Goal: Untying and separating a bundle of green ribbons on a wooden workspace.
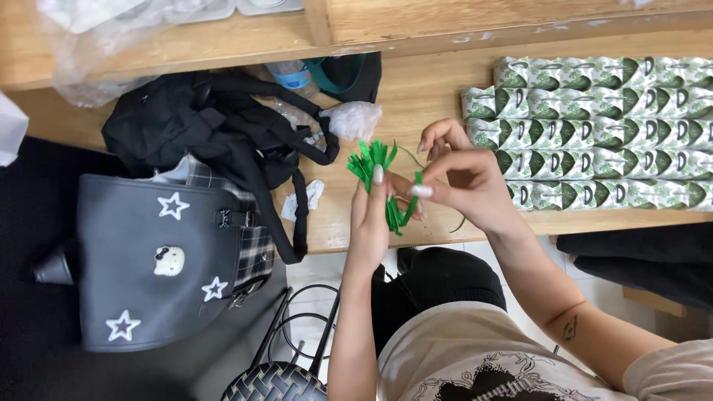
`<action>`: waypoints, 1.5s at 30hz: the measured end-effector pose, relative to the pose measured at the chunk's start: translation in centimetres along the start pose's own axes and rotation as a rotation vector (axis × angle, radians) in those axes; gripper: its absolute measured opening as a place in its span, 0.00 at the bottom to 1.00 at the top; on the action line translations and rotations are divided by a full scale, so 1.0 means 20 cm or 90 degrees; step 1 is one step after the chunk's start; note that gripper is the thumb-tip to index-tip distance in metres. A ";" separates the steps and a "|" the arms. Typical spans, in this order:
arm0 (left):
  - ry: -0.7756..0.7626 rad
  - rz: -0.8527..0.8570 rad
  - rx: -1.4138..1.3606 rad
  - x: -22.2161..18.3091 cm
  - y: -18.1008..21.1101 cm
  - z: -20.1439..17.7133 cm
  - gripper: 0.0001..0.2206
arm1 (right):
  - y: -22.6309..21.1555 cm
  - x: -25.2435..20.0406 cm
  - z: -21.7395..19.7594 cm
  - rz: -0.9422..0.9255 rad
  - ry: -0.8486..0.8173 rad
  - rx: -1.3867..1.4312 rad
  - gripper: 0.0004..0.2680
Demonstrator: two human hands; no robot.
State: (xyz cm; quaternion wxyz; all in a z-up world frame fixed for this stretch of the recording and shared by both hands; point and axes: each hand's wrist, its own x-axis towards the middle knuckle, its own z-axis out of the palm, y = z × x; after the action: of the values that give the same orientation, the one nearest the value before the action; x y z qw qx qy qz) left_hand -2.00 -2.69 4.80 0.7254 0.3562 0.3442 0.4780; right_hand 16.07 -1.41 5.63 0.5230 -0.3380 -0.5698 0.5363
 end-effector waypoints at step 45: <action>0.173 0.026 -0.077 -0.24 -0.13 -0.30 0.17 | 1.81 0.11 -0.41 0.122 -0.216 -0.822 0.08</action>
State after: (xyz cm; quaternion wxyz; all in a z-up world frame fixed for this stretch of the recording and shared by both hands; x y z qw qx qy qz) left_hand -7.36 -6.70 0.37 0.6820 0.2509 0.4027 0.5565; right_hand 17.00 9.96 -29.77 0.0692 -0.5426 -0.8181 0.1776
